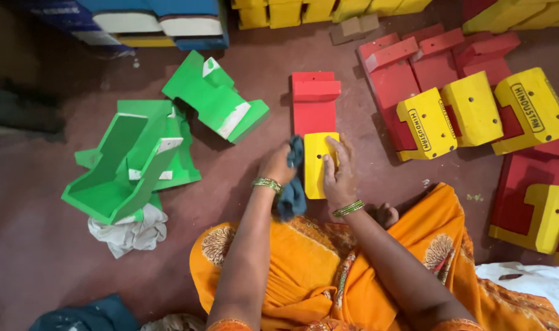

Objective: The person sits on the floor and wipes red and yellow plastic parts with a blue cloth. They handle each part individually, turning them over to wipe different sides, and place them back on the floor after cleaning.

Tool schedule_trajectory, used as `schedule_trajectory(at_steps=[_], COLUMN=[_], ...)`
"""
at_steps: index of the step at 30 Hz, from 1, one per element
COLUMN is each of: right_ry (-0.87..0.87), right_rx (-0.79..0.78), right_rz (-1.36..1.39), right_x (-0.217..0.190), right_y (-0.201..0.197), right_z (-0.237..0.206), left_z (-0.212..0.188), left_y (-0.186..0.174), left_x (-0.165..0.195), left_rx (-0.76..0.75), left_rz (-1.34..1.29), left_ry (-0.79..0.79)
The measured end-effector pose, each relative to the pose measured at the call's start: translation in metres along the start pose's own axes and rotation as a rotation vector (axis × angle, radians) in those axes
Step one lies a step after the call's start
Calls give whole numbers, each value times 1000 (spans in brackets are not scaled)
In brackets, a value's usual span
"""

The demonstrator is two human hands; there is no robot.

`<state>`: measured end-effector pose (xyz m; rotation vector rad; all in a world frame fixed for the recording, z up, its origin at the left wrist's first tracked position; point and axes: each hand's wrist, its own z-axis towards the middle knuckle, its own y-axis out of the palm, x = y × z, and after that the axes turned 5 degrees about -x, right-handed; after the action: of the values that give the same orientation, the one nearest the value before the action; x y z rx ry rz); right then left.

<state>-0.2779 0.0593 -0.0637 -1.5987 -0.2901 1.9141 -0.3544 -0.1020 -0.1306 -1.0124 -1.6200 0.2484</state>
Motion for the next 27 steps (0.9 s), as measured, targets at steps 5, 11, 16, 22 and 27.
schedule_trajectory(at_steps=[5, 11, 16, 22, 27], right_ry=[47, 121, 38, 46, 85], right_rx=[-41, -30, -5, -27, -3], right_rz=[73, 34, 57, 35, 59], right_x=[0, -1, -4, -5, -3], right_y=[2, -1, -2, -2, -2], right_z=[0, 0, 1, 2, 1], left_z=[-15, 0, -1, -12, -7], left_y=[-4, -5, -8, -5, -9], left_x=[-2, 20, 13, 1, 0], left_rx=[-347, 256, 79, -264, -208], left_rz=[115, -77, 9, 128, 146], left_ry=[-92, -206, -62, -82, -90])
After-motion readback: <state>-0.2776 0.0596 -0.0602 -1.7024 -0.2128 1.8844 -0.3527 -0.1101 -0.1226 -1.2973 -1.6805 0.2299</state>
